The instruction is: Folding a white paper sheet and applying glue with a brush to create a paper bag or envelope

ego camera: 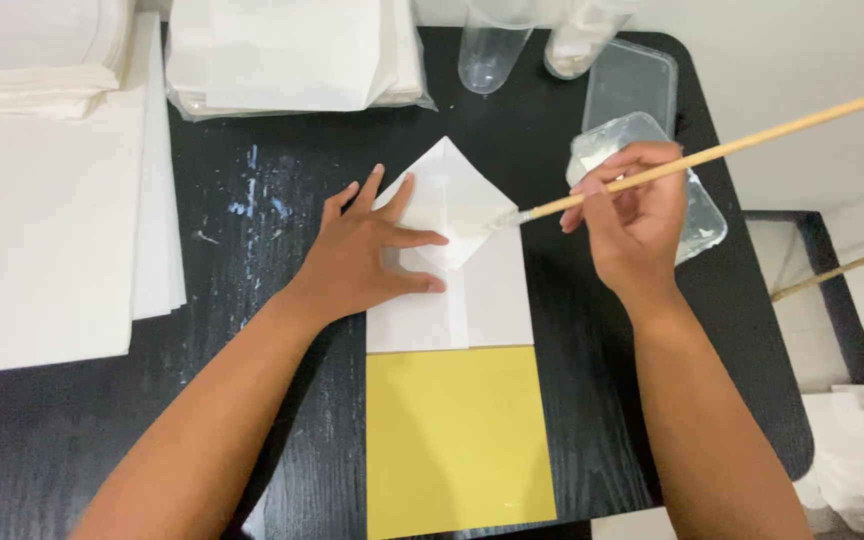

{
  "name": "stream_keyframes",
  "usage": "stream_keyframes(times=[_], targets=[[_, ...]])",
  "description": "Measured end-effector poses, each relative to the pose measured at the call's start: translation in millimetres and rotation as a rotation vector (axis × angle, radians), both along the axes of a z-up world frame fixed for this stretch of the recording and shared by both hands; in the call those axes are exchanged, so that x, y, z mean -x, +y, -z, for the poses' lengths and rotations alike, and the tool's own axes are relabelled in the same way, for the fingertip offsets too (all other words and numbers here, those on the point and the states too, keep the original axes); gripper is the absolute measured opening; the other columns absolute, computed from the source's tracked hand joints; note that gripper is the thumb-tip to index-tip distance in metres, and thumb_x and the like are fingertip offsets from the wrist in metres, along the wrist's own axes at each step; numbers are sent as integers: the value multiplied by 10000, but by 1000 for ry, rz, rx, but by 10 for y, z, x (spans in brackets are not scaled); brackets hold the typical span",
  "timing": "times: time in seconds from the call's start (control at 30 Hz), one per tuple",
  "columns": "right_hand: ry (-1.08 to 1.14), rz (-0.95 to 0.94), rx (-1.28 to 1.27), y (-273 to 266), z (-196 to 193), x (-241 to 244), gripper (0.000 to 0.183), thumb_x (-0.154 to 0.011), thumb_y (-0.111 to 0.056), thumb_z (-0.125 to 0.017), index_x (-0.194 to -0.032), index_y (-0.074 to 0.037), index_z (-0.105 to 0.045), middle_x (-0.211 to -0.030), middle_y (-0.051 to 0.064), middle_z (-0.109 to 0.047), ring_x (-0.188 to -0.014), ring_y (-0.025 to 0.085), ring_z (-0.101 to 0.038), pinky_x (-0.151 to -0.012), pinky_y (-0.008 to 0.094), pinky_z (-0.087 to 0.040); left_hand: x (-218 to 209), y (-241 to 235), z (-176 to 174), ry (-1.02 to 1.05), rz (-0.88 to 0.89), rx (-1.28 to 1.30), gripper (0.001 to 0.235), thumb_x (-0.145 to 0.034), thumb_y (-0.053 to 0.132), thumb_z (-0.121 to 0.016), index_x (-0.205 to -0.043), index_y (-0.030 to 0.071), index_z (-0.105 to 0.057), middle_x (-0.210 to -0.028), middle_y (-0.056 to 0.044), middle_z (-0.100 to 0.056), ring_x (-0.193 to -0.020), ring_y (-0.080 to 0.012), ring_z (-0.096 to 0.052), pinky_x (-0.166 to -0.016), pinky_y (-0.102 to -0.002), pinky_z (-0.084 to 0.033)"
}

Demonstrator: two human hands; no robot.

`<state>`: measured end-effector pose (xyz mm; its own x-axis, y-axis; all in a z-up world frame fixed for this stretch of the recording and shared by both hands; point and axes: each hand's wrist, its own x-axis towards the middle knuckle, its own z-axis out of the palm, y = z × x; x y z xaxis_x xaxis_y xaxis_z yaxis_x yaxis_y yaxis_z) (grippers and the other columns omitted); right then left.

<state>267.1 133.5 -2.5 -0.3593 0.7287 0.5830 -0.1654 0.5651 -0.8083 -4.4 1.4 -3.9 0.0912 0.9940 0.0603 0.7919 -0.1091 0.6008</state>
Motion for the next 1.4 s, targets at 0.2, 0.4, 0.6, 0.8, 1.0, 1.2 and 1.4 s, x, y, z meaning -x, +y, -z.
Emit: stream_keyframes(times=[0.2,0.4,0.6,0.8,1.0,1.2,1.4], targets=[[41,151,-205,-1,-323,-161,234,-1008,-91,-723,-943,83,-581,-950,298,-671,-710,309,-738,-656,376,-633,-14,14,-23,124,12,10,500,-710,621,-813,-1155,396,-776,-1600,-151,-423,-1534,-450,-208,-1218,-585,-112],[166,-61,-48,150,-267,-361,331,-1080,-263,-515,-1189,49,-509,-830,263,-672,-763,281,-738,-728,339,-645,-55,27,-108,110,-37,103,491,-719,619,-822,-1170,431,-773,-1629,-105,-384,-1551,-416,-192,-1231,-567,-95],[335,-458,393,106,-400,-523,539,-982,-555,-424,-1085,-49,-576,-1208,218,-652,-1049,287,-739,-870,351,-674,-82,6,-66,131,-81,86,485,-690,548,-876,-1158,472,-773,-1632,-81,-384,-1552,-397,-205,-1240,-536,-101],[-10,31,318,45,-651,-534,229,-1094,-111,-420,-1313,-49,-451,-971,132,-628,-471,104,-498,-331,195,-393,-113,18,-171,43,-65,107,501,-699,469,-892,-1180,381,-785,-1623,-137,-396,-1554,-439,-187,-1228,-573,-85],[-770,428,166,-23,-798,-530,457,-1050,-81,-419,-1485,-153,-300,-1111,109,-749,-987,333,-721,-765,466,-529,-97,0,-79,29,-65,117,482,-713,477,-827,-1187,397,-780,-1669,-86,-287,-1606,-287,-47,-1194,-472,-17],[-838,468,39,246,-170,-570,272,-968,1,-570,-1217,-97,-618,-1122,79,-628,-920,335,-650,-742,470,-474,-48,15,44,66,-59,61,570,-692,508,-823,-1246,406,-735,-1638,-125,-339,-1602,-323,-89,-1194,-455,-39],[-845,555,-104,358,93,-576,302,-957,-191,-713,-1229,-99,-621,-1056,73,-665,-956,324,-648,-717,447,-506,-35,-40,115,104,-9,-92,642,-736,474,-794,-1348,331,-664,-1628,-149,-377,-1591,-352,-151,-1201,-488,-88]])
